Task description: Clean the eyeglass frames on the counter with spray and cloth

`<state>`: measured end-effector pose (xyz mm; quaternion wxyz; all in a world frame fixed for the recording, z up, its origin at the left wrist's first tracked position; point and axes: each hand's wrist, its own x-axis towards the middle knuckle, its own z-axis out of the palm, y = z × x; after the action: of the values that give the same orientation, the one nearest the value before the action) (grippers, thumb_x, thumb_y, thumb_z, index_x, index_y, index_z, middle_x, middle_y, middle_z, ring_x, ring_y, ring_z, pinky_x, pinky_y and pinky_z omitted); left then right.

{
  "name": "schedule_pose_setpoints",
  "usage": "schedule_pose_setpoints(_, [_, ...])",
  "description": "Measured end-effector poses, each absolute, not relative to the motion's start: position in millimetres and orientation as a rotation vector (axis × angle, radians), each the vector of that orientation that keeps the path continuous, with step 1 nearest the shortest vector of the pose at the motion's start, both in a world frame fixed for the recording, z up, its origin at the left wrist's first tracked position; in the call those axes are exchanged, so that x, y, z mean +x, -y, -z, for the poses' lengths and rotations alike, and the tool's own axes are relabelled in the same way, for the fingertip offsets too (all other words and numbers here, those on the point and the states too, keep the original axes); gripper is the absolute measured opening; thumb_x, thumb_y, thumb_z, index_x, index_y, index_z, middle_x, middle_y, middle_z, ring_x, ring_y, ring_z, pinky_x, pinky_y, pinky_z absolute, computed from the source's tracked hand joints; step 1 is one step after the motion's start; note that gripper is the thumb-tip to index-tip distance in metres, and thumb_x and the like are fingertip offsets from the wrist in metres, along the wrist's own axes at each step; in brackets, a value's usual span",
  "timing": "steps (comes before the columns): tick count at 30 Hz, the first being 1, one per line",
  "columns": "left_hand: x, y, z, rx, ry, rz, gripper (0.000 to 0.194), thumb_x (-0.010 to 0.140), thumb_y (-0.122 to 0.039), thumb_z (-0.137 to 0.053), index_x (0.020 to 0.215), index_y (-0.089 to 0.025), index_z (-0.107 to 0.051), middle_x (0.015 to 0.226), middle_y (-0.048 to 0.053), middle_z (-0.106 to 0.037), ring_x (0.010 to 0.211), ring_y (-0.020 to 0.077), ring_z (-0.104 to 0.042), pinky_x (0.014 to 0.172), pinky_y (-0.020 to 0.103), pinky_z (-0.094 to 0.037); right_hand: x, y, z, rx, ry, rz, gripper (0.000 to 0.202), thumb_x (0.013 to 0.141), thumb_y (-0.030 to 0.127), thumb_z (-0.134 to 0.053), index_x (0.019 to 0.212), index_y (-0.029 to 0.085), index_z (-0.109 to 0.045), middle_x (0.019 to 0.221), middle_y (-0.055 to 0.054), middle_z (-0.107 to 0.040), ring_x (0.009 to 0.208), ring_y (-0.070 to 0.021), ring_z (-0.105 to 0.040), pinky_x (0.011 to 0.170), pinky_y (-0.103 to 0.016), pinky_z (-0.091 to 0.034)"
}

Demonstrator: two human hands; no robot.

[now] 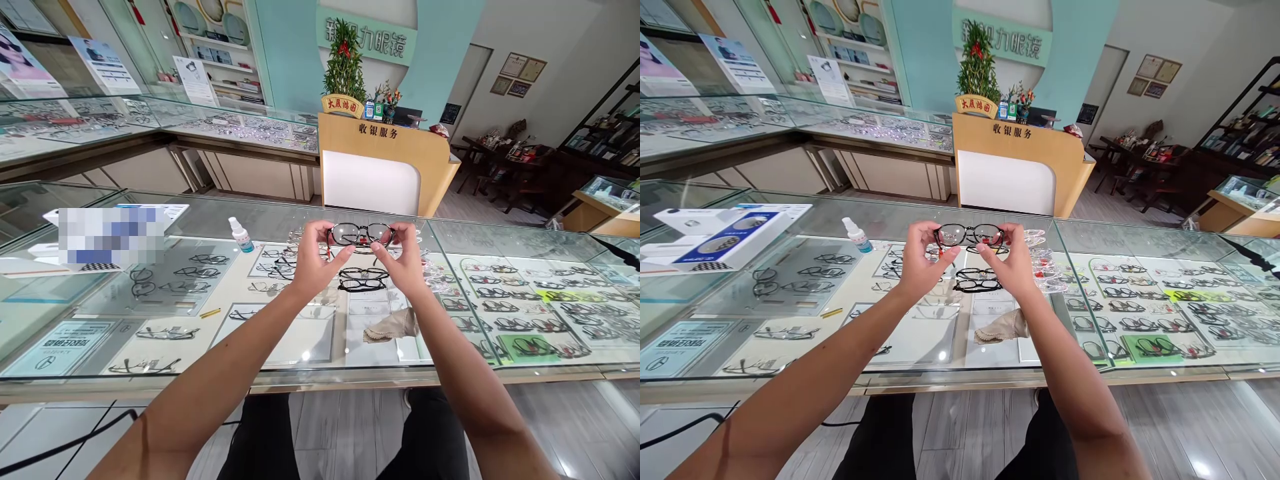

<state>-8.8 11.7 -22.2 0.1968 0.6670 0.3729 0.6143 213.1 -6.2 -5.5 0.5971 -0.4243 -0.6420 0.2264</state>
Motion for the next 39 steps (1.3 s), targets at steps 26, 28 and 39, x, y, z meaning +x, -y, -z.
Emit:
schedule_pose_setpoints(26, [-8.4,4.6,-79.2,1.937,-0.843,-2.068,0.047,0.090,-0.039,-0.087,0.128,-0.026,-0.063,0.115,0.005,-0.068,0.106,0.0211,-0.071,0.101,0.040,-0.061,197.6,24.8,-89.9,-0.777,1.407,-0.355,0.050,0.088,0.046,-0.088,0.125,0.029,-0.058,0.122,-0.007,-0.075,0.117,-0.0243,-0.075,0.106,-0.048,-0.060])
schedule_pose_setpoints(28, [-8.6,17.0,-114.6,1.972,-0.834,-2.124,0.045,0.089,-0.037,-0.088,0.126,-0.027,-0.065,0.120,0.006,-0.068,0.112,0.0223,-0.070,0.105,0.041,-0.060,198.9,33.6,-121.0,-0.742,1.420,-0.339,0.051,0.087,0.047,-0.089,0.124,0.029,-0.059,0.120,-0.006,-0.077,0.116,-0.0246,-0.076,0.105,-0.047,-0.062])
schedule_pose_setpoints(39, [-6.4,44.7,-148.3,2.079,-1.034,-2.257,0.043,0.089,-0.034,-0.091,0.128,-0.031,-0.073,0.114,0.004,-0.066,0.102,0.0219,-0.066,0.095,0.042,-0.061,199.2,65.3,-153.7,-0.907,1.419,-0.095,0.046,0.091,0.052,-0.086,0.123,0.028,-0.065,0.121,-0.008,-0.079,0.112,-0.0270,-0.077,0.092,-0.047,-0.064])
